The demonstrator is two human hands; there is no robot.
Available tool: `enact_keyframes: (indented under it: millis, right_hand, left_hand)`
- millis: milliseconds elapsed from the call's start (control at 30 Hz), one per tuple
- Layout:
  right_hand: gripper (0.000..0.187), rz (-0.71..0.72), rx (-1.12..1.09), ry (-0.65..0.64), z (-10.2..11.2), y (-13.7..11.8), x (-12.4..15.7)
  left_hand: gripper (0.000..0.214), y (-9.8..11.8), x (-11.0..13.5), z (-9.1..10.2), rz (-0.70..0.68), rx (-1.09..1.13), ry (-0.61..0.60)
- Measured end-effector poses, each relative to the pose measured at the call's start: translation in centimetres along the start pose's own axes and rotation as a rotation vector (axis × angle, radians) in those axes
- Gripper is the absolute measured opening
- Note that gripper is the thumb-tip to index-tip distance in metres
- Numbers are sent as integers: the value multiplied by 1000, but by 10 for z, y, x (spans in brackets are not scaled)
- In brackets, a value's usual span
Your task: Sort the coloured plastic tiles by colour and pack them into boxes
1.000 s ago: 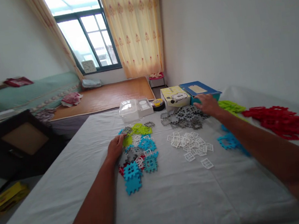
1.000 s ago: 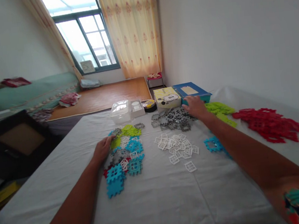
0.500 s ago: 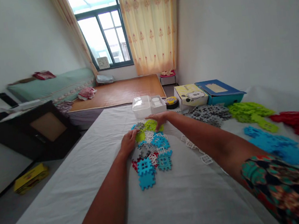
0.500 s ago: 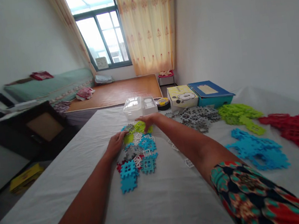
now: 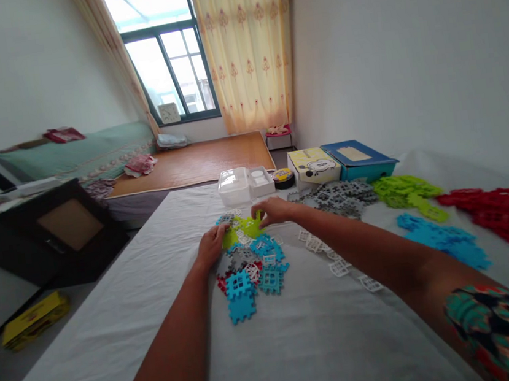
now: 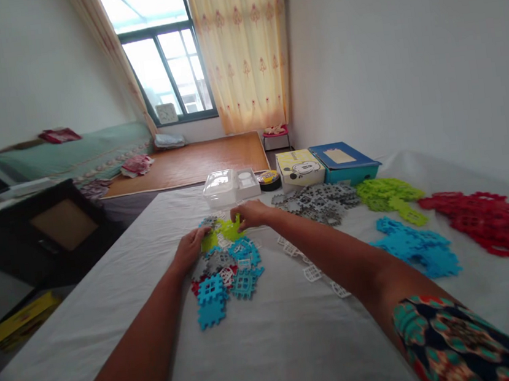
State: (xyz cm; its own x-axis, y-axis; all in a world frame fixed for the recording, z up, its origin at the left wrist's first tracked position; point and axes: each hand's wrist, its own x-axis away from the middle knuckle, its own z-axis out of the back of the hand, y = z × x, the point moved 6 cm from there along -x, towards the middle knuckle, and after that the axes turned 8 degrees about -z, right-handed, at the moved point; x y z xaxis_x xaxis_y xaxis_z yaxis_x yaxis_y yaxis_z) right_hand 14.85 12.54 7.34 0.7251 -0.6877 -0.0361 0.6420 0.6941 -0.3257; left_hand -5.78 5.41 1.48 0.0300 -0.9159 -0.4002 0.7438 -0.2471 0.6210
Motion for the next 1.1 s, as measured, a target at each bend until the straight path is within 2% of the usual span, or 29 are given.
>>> enact_keyframes:
  millis: [100, 200, 367, 467, 567, 633, 700, 733, 800, 867, 933, 1100]
  right_hand:
    - [32, 32, -230, 49, 10, 3, 28]
    - [29, 56, -348, 78, 11, 5, 60]
    - [23, -51, -400, 72, -13, 12, 106]
    - [33, -87, -382, 153, -13, 30, 129]
    - [23, -191, -384, 313, 15, 82, 156]
    - [21, -341, -392, 475, 49, 138, 182]
    - [30, -526, -381, 647, 85, 200, 212]
    - [35, -612, -337, 685, 100, 228, 226]
    - [42, -693, -184, 656, 123, 269, 248]
    - [46, -705, -42, 594, 136, 294, 264]
    - [48, -706, 66, 548, 140, 308, 279]
    - [51, -804, 222, 485, 136, 330, 323]
  left_hand:
    - [52, 1, 0, 1, 7, 5, -5]
    - [53, 2, -2, 2, 13, 0, -7]
    - [56, -1, -3, 3, 17, 11, -20]
    - [56, -5, -4, 6, 43, 16, -12]
    - [57, -8, -5, 8, 54, 24, -10]
    - [57, -7, -6, 9, 55, 20, -20]
    - [57, -5, -7, 9, 56, 13, -31]
    - [57, -4, -7, 10, 57, 7, -31]
    - [56, -1, -6, 11, 56, -7, -25]
    - [55, 1, -6, 13, 51, -16, -16]
    - [54, 1, -5, 14, 46, -19, -17]
    - [52, -4, -5, 13, 64, -49, -38]
